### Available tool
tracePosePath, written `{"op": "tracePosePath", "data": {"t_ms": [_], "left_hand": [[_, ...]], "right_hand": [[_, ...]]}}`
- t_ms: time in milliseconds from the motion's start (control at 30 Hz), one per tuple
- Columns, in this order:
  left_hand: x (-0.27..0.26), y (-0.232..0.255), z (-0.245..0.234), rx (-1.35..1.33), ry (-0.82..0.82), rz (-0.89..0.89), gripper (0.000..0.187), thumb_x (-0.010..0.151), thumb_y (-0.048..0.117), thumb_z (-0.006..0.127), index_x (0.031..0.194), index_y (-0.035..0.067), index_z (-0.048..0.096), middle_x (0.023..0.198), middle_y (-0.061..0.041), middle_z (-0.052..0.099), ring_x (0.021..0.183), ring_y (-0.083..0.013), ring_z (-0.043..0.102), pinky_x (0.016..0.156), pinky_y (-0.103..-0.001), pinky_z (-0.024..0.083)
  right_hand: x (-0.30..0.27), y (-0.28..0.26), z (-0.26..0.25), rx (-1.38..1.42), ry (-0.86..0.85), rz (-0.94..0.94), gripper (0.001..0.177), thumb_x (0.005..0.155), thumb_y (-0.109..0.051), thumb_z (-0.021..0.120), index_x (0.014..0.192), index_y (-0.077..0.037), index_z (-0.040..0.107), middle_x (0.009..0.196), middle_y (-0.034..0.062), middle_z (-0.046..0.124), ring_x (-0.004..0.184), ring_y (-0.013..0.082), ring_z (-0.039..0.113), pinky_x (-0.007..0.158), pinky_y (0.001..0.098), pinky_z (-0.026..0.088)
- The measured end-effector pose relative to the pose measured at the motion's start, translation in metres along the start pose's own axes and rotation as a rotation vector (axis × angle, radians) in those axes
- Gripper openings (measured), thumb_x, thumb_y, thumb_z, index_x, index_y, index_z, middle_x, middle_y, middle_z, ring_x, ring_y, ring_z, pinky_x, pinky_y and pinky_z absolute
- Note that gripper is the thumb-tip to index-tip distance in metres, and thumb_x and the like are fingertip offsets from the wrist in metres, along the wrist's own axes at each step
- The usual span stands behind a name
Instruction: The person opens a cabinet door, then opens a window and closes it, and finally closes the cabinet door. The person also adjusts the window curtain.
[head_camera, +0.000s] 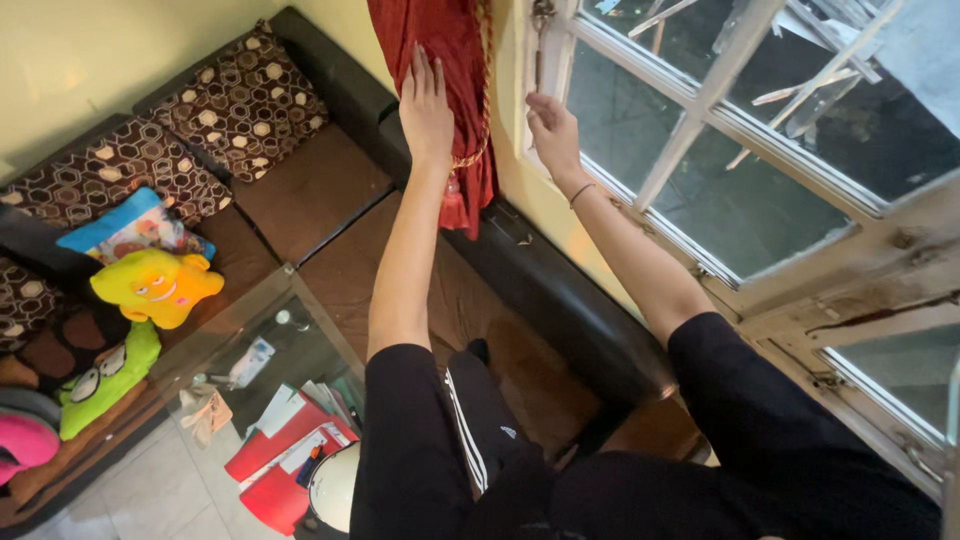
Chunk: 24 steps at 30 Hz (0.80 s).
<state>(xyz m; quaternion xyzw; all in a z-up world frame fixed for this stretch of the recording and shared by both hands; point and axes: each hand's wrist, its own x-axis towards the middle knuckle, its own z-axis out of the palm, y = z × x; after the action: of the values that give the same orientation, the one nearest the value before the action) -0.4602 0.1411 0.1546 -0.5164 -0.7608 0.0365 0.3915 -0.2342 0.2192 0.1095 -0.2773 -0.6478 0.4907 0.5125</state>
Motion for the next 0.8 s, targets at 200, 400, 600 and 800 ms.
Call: {"op": "tracePosePath", "data": {"t_ms": [200, 400, 600, 800], "left_hand": [[-0.008, -0.021, 0.000, 0.021, 0.002, -0.035, 0.068, 0.103, 0.025, 0.049, 0.166, 0.006, 0.030, 0.167, -0.020, 0.033, 0.156, -0.0309, 0.024, 0.126, -0.042, 0.018], [-0.009, -0.017, -0.011, -0.079, 0.029, -0.006, 0.066, 0.102, 0.024, 0.050, 0.163, 0.002, 0.034, 0.164, -0.020, 0.038, 0.156, -0.0309, 0.026, 0.127, -0.042, 0.019], [-0.011, -0.010, -0.018, -0.212, 0.092, -0.018, 0.066, 0.099, 0.021, 0.052, 0.160, 0.001, 0.038, 0.162, -0.022, 0.040, 0.152, -0.0312, 0.031, 0.122, -0.041, 0.025], [-0.013, -0.015, -0.014, -0.211, 0.132, -0.034, 0.066, 0.100, 0.022, 0.056, 0.161, 0.002, 0.038, 0.164, -0.021, 0.039, 0.153, -0.0313, 0.031, 0.124, -0.042, 0.026]], "right_hand": [[0.045, 0.030, 0.030, -0.099, 0.014, -0.050, 0.029, 0.099, -0.001, 0.064, 0.127, 0.006, 0.068, 0.121, 0.0145, 0.076, 0.113, 0.0209, 0.073, 0.101, 0.0320, 0.057], [0.089, 0.007, 0.068, 0.207, -0.044, 0.367, 0.040, 0.103, -0.012, 0.057, 0.140, 0.000, 0.061, 0.129, 0.0154, 0.066, 0.107, 0.0231, 0.074, 0.086, 0.0330, 0.062], [0.130, 0.000, 0.090, 0.542, -0.096, 0.469, 0.064, 0.099, -0.010, 0.044, 0.158, -0.011, 0.021, 0.145, 0.0005, 0.046, 0.109, 0.0322, 0.076, 0.082, 0.0408, 0.062], [0.142, 0.006, 0.102, 0.528, -0.071, 0.386, 0.056, 0.099, -0.007, 0.047, 0.153, -0.011, 0.033, 0.142, 0.0065, 0.054, 0.096, 0.0292, 0.077, 0.071, 0.0375, 0.056]]}}
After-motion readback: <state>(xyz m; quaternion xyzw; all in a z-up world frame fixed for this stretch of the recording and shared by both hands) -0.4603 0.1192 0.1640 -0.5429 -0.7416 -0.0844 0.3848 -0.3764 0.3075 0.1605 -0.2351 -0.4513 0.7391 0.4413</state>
